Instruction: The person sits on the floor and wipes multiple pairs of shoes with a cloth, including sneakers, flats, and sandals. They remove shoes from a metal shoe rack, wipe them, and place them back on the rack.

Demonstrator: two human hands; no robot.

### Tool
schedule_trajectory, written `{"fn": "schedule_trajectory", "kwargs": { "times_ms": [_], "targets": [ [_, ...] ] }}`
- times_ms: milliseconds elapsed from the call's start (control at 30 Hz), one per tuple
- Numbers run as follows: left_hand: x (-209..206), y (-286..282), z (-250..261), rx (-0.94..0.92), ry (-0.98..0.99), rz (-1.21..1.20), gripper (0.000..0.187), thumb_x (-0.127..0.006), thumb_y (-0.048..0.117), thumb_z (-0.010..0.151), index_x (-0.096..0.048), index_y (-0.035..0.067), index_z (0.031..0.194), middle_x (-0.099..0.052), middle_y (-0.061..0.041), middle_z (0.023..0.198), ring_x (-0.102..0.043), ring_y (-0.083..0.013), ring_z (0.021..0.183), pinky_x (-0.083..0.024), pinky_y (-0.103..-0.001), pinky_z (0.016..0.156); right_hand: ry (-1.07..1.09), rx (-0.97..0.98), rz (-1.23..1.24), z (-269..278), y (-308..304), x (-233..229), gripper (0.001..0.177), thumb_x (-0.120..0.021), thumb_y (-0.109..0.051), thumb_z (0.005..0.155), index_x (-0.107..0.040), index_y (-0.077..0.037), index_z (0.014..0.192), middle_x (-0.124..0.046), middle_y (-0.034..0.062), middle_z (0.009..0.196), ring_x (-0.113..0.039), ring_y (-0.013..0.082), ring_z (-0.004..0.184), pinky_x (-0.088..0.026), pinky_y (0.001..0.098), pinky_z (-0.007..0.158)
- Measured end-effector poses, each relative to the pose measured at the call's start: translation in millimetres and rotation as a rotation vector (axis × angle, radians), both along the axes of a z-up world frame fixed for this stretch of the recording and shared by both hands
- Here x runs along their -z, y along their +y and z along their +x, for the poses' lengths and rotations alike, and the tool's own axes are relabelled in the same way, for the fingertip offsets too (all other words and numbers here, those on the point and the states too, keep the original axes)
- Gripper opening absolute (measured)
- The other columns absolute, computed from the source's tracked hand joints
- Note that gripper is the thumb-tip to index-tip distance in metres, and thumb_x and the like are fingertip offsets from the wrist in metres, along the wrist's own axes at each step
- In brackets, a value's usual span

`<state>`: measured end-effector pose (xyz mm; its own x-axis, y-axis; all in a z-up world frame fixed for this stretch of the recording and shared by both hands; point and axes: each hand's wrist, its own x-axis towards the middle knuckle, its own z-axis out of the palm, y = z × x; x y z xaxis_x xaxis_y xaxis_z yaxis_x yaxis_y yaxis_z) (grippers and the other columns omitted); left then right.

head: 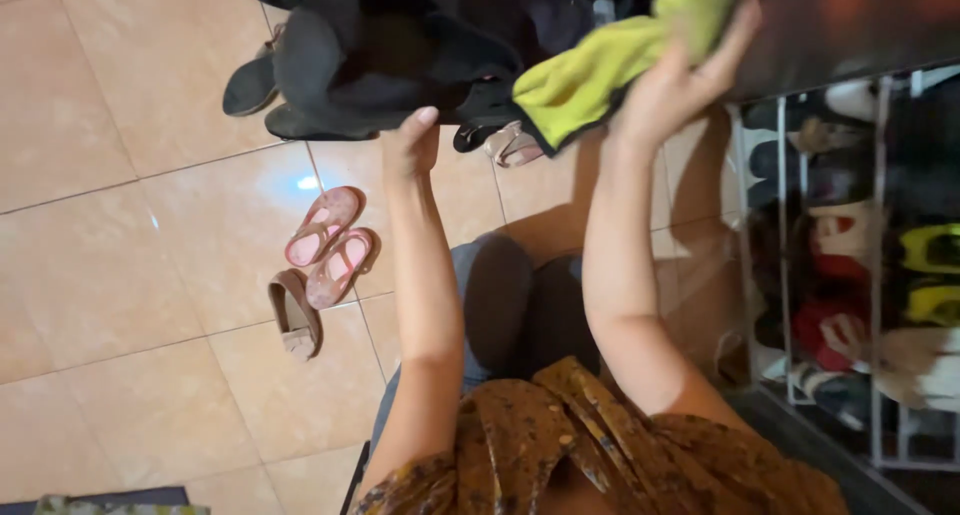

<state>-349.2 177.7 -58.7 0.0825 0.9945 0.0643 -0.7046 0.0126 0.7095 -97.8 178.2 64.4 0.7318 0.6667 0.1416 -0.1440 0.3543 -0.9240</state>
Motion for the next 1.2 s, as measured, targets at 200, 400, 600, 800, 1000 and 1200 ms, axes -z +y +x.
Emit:
{"fn": "schedule_trajectory", "kwargs": {
  "times_ms": [200, 400, 600, 800, 1000, 1200],
  "targets": [
    [-49, -7, -4, -0.109, -0.176, 0.016, 0.064, -0.070, -0.001, 0.076, -0.054, 0.000, 0.138, -0.058, -0.012, 0.136, -0.053, -0.0277, 0.132, -0.037, -0.045, 0.121, -0.932, -0.540, 0.019, -64, -1, -163, 0.038, -0.076, -0.009, 0.090, -0.067, -0.005, 0.127, -0.063, 0.0156, 0.126, -0.054, 0.0335, 0.114, -0.045, 0.0444, 0.102],
    [-92, -10, -30, -0.174, -0.183, 0.180, 0.029, -0.062, -0.006, 0.086, -0.064, -0.005, 0.116, -0.065, -0.013, 0.115, -0.060, -0.0271, 0.110, -0.043, -0.044, 0.107, -1.016, -0.371, -0.165, -65, 22, -256, 0.026, -0.075, -0.007, 0.093, -0.076, -0.005, 0.119, -0.064, 0.0065, 0.111, -0.057, 0.0271, 0.105, -0.049, 0.0375, 0.092],
    [-345, 17, -49, -0.311, -0.353, -0.057, 0.060, -0.059, 0.013, 0.070, -0.062, -0.004, 0.128, -0.064, -0.016, 0.127, -0.059, -0.0348, 0.124, -0.043, -0.052, 0.116, -1.203, -0.636, -0.175, -85, 16, -399, 0.020, -0.079, -0.013, 0.087, -0.079, -0.007, 0.106, -0.064, 0.0063, 0.106, -0.054, 0.0280, 0.100, -0.047, 0.0375, 0.087],
    [-382, 32, -76, -0.370, -0.335, 0.016, 0.059, -0.061, 0.016, 0.069, -0.062, -0.002, 0.125, -0.063, -0.016, 0.128, -0.058, -0.0349, 0.126, -0.042, -0.052, 0.118, -1.286, -0.643, -0.201, -74, 46, -483, 0.015, -0.083, -0.020, 0.089, -0.080, -0.007, 0.097, -0.064, 0.0039, 0.103, -0.053, 0.0284, 0.100, -0.045, 0.0389, 0.090],
    [-420, 42, -73, -0.454, -0.270, 0.056, 0.051, -0.064, 0.002, 0.074, -0.062, -0.001, 0.125, -0.063, -0.013, 0.122, -0.059, -0.0303, 0.118, -0.045, -0.048, 0.113, -1.152, -0.487, 0.064, -123, 52, -505, 0.025, -0.077, -0.022, 0.100, -0.075, -0.002, 0.115, -0.059, 0.0085, 0.117, -0.054, 0.0307, 0.113, -0.045, 0.0404, 0.099],
    [-440, 55, -80, -0.610, -0.118, 0.162, 0.045, -0.067, -0.006, 0.076, -0.065, -0.006, 0.121, -0.066, -0.014, 0.117, -0.063, -0.0279, 0.109, -0.051, -0.043, 0.104, -1.164, -0.493, -0.183, -110, 61, -511, 0.030, -0.075, -0.036, 0.103, -0.074, -0.007, 0.109, -0.064, 0.0084, 0.111, -0.062, 0.0269, 0.105, -0.050, 0.0400, 0.088]
  ]
}}
